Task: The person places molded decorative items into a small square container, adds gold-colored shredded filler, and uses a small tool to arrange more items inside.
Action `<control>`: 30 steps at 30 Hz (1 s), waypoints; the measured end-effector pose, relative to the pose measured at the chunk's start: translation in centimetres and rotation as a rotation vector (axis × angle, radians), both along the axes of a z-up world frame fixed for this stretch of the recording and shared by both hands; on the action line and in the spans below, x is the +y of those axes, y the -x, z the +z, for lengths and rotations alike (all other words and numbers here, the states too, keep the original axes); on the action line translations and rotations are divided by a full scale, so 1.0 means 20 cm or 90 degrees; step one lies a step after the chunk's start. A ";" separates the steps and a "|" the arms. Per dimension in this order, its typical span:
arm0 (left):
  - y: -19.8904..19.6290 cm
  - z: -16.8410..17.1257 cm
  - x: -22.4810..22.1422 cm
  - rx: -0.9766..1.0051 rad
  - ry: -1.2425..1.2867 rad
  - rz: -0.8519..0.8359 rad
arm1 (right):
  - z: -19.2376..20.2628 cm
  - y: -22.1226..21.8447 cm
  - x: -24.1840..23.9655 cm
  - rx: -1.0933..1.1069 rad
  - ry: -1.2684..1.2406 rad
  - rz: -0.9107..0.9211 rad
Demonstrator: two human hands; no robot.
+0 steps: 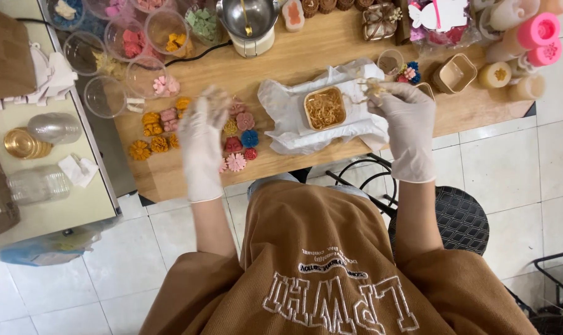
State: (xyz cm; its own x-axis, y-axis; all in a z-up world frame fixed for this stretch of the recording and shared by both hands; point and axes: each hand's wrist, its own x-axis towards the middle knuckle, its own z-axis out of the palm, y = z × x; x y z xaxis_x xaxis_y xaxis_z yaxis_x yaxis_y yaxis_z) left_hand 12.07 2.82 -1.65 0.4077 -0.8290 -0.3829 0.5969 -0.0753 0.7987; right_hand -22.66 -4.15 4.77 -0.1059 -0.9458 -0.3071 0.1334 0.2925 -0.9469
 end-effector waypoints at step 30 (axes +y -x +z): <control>-0.13 0.21 0.31 0.179 0.013 0.052 | -0.32 -0.25 0.06 0.712 0.319 0.267</control>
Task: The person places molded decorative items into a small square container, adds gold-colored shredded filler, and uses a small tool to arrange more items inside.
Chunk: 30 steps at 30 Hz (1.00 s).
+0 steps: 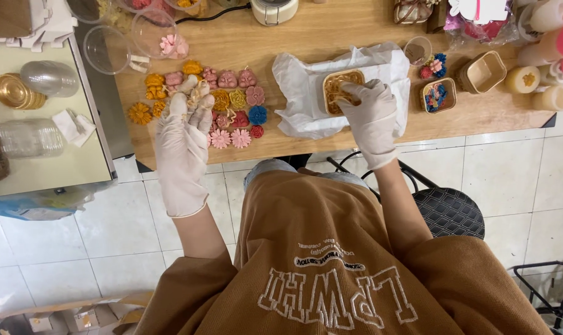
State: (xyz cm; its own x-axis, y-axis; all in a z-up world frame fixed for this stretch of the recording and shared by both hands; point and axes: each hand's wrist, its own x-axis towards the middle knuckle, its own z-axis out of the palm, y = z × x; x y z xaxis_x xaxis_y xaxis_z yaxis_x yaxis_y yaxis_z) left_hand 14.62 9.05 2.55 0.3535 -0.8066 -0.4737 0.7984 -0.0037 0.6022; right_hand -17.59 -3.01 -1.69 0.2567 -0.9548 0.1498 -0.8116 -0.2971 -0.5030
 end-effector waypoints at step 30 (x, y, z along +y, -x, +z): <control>0.39 -0.06 -0.21 -0.052 -0.030 -0.150 | 0.17 0.11 0.00 -0.115 -0.112 -0.121</control>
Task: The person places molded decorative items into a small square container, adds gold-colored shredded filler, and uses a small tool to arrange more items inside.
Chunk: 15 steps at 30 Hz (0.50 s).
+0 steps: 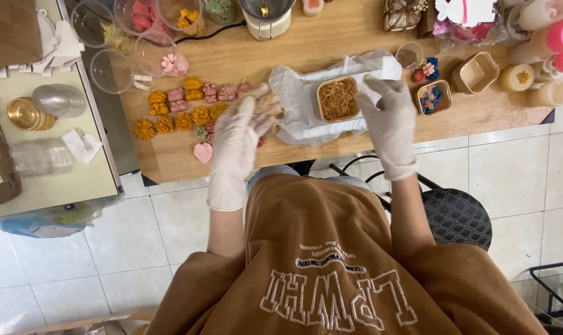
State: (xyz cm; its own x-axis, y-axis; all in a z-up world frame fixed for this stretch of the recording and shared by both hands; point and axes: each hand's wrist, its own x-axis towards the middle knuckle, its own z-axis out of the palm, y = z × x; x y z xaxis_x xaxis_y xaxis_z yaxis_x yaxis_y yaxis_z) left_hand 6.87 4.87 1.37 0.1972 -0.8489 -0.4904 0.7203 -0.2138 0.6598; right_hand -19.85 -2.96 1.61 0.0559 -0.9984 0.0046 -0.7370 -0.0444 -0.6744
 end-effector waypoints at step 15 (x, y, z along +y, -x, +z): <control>0.50 -0.13 -0.22 0.065 -0.039 -0.136 | 0.21 -0.07 0.21 -0.272 0.102 0.116</control>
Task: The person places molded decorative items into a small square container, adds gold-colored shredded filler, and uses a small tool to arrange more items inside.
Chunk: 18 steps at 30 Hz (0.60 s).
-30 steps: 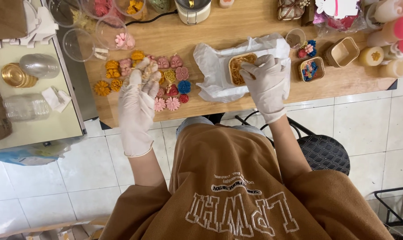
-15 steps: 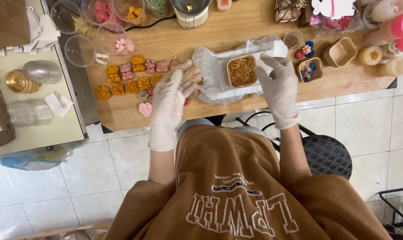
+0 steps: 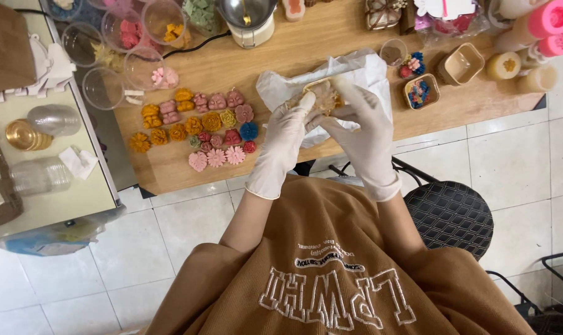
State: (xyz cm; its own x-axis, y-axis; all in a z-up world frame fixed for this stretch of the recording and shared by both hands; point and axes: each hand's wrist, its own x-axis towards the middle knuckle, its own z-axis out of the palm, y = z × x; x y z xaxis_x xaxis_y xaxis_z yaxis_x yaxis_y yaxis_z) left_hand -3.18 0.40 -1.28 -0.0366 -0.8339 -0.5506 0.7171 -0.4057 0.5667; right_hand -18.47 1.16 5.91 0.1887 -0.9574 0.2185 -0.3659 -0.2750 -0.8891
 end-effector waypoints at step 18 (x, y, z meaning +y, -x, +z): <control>-0.25 0.30 -0.15 -0.244 0.222 -0.349 | 0.14 0.17 -0.34 -0.312 -0.243 -0.047</control>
